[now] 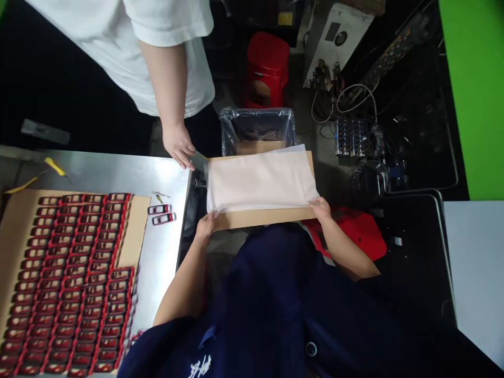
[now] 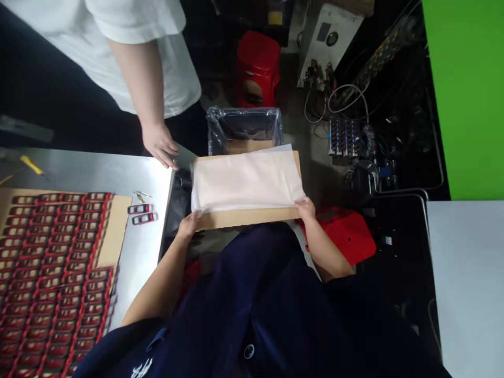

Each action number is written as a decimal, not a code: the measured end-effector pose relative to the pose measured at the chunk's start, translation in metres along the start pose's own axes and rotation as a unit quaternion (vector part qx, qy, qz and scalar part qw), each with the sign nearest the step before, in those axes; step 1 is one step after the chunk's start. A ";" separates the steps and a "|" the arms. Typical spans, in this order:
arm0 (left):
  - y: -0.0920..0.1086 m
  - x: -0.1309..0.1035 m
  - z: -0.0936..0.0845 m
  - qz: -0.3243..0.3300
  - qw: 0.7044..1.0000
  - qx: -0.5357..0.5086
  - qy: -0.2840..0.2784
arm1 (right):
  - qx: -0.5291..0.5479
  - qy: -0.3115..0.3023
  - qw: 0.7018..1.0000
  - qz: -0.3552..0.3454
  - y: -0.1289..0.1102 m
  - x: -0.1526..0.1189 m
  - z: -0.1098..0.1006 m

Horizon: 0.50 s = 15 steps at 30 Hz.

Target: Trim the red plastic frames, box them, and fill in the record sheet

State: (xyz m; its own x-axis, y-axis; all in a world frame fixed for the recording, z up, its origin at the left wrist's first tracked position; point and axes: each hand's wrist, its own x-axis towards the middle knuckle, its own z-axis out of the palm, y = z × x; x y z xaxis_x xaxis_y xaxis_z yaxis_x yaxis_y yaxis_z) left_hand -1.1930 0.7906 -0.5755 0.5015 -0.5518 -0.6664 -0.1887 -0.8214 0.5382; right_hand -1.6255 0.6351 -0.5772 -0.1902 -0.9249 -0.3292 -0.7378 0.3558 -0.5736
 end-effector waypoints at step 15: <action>-0.008 -0.243 -0.008 0.144 0.929 -0.340 0.021 | 0.040 -0.449 0.862 -0.233 -0.027 0.015 -0.349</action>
State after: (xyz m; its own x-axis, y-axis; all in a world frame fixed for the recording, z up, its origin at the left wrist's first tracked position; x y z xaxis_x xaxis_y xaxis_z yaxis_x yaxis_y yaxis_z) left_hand -1.3066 0.9328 -0.4138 0.5472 -0.7170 -0.4319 0.2496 -0.3528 0.9018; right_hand -1.8346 0.5644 -0.3045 0.7194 -0.5061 -0.4758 -0.5445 0.0147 -0.8387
